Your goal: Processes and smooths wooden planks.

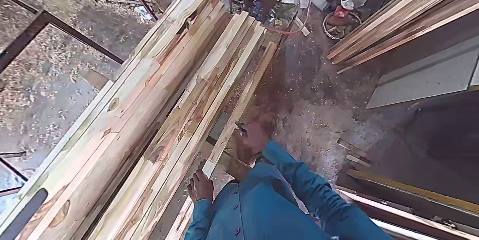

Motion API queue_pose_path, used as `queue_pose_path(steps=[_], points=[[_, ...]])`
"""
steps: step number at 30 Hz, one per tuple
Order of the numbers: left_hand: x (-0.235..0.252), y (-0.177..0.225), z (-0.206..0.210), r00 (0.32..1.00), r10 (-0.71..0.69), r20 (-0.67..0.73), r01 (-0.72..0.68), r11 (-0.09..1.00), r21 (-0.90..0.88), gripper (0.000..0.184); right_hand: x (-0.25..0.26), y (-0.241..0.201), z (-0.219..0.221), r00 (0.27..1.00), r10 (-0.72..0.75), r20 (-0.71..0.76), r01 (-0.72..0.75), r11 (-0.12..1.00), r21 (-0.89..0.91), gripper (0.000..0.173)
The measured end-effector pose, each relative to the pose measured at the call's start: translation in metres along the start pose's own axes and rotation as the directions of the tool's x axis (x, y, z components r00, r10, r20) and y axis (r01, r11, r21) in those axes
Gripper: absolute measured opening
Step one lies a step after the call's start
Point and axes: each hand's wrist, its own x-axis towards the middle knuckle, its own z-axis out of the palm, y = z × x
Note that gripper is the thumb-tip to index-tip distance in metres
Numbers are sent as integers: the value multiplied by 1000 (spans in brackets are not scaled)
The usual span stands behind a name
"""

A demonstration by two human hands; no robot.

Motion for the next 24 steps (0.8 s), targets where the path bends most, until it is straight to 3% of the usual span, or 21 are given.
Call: queue_pose_path(steps=[3, 5, 7, 11, 16, 21, 24], points=[[14, -15, -17, 977, 132, 170, -106, 982, -156, 82, 6, 39, -11, 976, 16, -217, 88, 882, 463, 43], [22, -31, -27, 924, 218, 315, -123, 948, -294, 77, 14, 60, -13, 958, 72, -277, 108, 803, 585, 48], [32, -36, -29, 887, 245, 391, -123, 942, -311, 74, 27, 67, -24, 951, 65, -301, 112, 838, 534, 54], [40, -37, -29, 838, 358, 411, -181, 894, -411, 67, 62, 69, -36, 915, -19, -403, 120, 966, 227, 61], [44, -41, -26, 802, 389, 453, -182, 882, -435, 66, 91, 68, -7, 889, -63, -454, 75, 997, 6, 74], [28, -29, -27, 894, 273, 356, -124, 913, -389, 66, 42, 48, 12, 950, 94, -298, -101, 995, -7, 71], [16, -20, -20, 934, 170, 314, -63, 944, -322, 66, 46, 50, -10, 905, 140, -402, -133, 990, 46, 69]])
